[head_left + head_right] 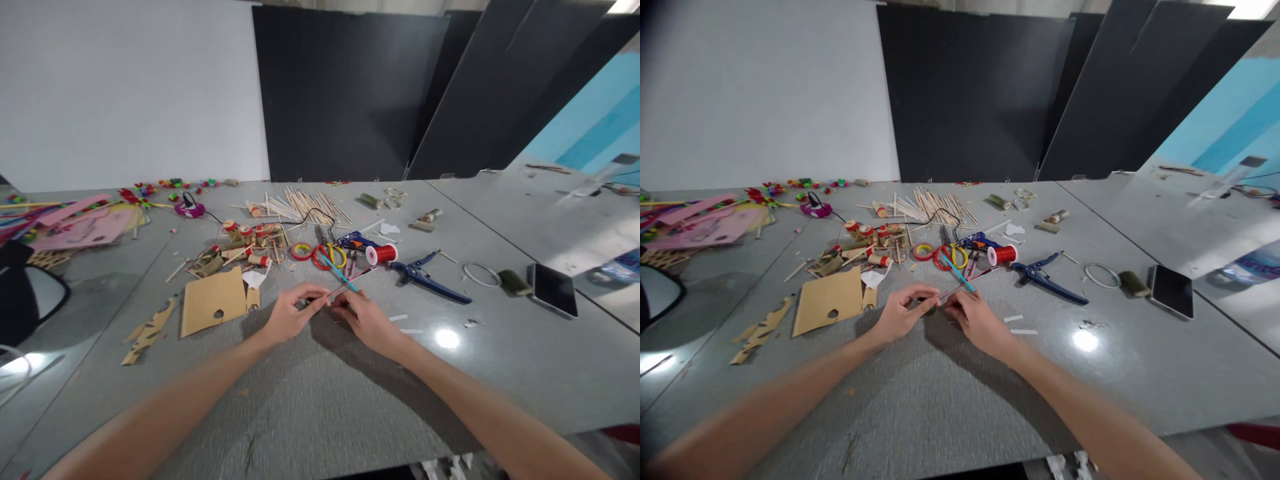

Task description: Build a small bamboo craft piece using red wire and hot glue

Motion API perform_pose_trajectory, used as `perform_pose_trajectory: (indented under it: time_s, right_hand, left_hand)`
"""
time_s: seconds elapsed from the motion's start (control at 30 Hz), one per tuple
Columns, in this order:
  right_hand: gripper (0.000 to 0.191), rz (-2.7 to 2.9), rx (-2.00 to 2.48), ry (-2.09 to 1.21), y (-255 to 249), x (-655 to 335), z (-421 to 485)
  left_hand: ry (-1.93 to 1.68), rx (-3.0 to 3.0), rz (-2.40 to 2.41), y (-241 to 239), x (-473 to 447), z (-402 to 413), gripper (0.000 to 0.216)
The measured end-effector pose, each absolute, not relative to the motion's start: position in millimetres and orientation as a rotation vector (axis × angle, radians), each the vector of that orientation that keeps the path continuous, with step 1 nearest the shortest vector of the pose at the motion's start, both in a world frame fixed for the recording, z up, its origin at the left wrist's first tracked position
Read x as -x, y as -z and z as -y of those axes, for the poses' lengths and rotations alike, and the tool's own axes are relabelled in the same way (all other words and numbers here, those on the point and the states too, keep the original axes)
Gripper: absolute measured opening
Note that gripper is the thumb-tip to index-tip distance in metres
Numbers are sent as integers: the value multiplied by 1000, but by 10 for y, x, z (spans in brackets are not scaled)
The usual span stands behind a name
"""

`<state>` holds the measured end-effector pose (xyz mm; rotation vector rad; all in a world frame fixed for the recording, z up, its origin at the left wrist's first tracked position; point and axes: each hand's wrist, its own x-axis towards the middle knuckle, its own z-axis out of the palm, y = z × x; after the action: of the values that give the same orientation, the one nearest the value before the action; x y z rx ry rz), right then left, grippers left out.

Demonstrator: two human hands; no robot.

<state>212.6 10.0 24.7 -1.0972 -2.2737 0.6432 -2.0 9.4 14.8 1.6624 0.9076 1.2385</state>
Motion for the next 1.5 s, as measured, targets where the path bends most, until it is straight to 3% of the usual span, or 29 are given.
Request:
perform_pose_trajectory:
  time_s: [0.13,0.4,0.77,1.5]
  right_hand:
    - [13,2018,1094,-880,-316,-2150,-98]
    - [39,1676,917,-1233,-262,-2029,-16]
    - [21,1669,1022,-1071,-288,-1984,56]
    - [13,1702,1044,-866,-308,-1942,64]
  left_hand:
    - [-1204,-1593,-923,-160,16,-86,25]
    - [-1225,-1686,-927,-220,21,-78,22]
    - [-1217,-1928,-910,-149,28,-68,20]
    - [-1259,-1888,-925,-145,8,-84,18]
